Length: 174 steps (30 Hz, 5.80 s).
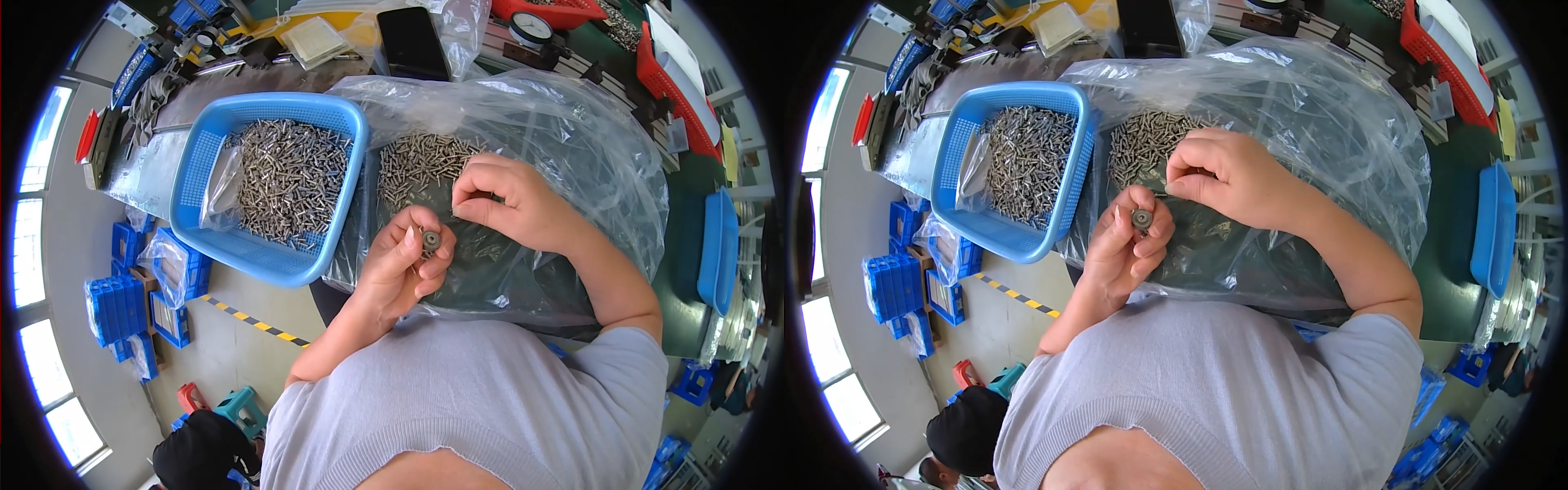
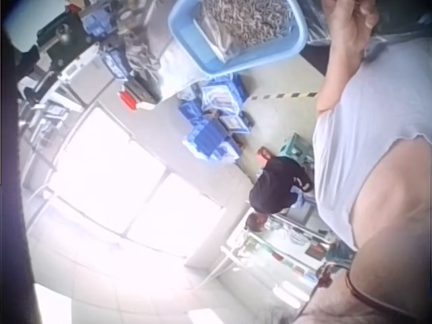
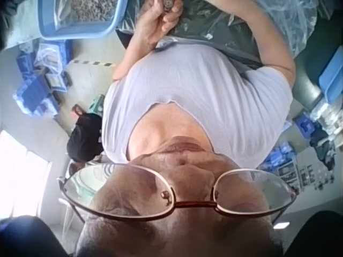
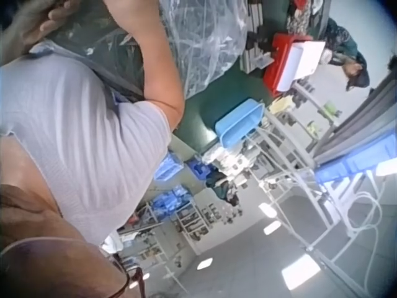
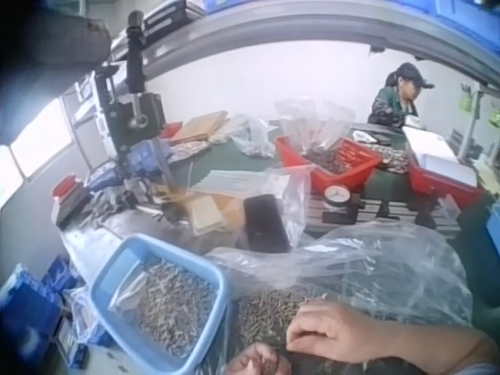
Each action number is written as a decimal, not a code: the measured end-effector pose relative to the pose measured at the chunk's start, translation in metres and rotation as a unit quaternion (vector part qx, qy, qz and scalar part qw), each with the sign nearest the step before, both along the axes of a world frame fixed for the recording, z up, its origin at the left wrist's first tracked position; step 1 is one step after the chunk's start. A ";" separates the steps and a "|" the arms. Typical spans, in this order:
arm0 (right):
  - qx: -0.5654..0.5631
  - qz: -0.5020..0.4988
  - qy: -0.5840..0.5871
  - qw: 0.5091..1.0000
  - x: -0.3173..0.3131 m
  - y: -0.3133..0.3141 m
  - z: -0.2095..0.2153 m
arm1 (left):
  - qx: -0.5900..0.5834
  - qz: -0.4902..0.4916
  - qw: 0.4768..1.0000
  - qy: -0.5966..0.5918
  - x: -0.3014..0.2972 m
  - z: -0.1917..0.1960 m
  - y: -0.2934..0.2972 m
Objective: Assembling small metal pins into a circular base component at a workshop bench.
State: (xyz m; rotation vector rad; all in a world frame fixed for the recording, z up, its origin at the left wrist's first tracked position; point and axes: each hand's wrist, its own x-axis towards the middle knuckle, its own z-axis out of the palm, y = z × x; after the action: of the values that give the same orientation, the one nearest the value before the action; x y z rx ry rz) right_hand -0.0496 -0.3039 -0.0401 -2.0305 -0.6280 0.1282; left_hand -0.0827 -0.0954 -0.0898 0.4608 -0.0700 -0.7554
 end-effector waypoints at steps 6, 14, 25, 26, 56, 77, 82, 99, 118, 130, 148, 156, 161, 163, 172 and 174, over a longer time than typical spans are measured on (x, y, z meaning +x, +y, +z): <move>0.139 0.024 0.149 0.979 -0.012 0.011 0.009 | 0.023 -0.006 1.000 -0.005 0.001 0.003 -0.003; 0.087 0.020 0.032 0.995 -0.015 0.016 0.010 | 0.031 -0.017 0.999 -0.009 0.002 0.002 -0.002; 0.099 0.007 0.017 0.995 -0.011 0.018 0.006 | 0.035 -0.025 0.999 0.011 0.004 0.005 -0.001; 0.085 0.027 0.013 0.996 -0.011 0.017 0.006 | 0.034 -0.026 0.999 0.015 0.004 0.004 -0.001; -0.131 -0.037 -0.115 0.984 0.002 -0.006 -0.004 | -0.004 0.004 1.000 0.008 0.002 -0.001 -0.003; 0.037 0.008 0.093 0.995 -0.007 0.007 0.013 | 0.028 -0.002 1.000 0.009 0.000 0.005 -0.002; 0.069 0.041 0.139 0.987 -0.009 0.008 0.010 | 0.047 -0.002 0.999 0.000 0.000 0.007 -0.004; 0.073 0.045 0.017 0.996 -0.010 0.018 -0.001 | 0.048 -0.039 0.998 0.010 0.005 0.005 -0.002; -0.127 -0.093 -0.245 0.957 0.009 0.011 -0.019 | 0.021 -0.001 1.000 -0.004 0.001 0.005 -0.003; -0.144 -0.056 -0.258 0.954 0.009 0.008 -0.023 | 0.029 -0.003 0.999 -0.015 0.000 0.005 -0.003; 0.066 0.038 0.017 0.997 -0.012 0.013 0.009 | 0.025 -0.012 1.000 -0.009 0.001 0.002 -0.002; 0.099 0.045 0.013 0.994 -0.010 0.019 -0.002 | 0.022 -0.032 0.999 -0.008 0.003 0.001 0.000; 0.090 0.050 -0.027 0.994 -0.008 0.015 0.001 | 0.028 -0.022 0.999 0.014 0.001 0.002 -0.003; 0.082 0.036 -0.056 0.994 -0.008 0.014 0.000 | 0.032 -0.018 0.999 0.004 0.001 0.000 -0.003; -0.037 -0.066 -0.067 0.995 0.004 -0.008 0.002 | 0.006 0.005 1.000 -0.002 0.001 0.001 -0.003; -0.111 -0.068 -0.152 0.980 0.006 -0.010 -0.004 | -0.001 -0.002 1.000 -0.002 0.001 0.001 -0.004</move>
State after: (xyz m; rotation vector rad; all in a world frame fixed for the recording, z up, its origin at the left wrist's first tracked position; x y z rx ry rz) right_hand -0.0437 -0.3140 -0.0445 -2.3260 -0.6847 -0.2070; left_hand -0.0815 -0.0991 -0.0890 0.4599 -0.0756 -0.7589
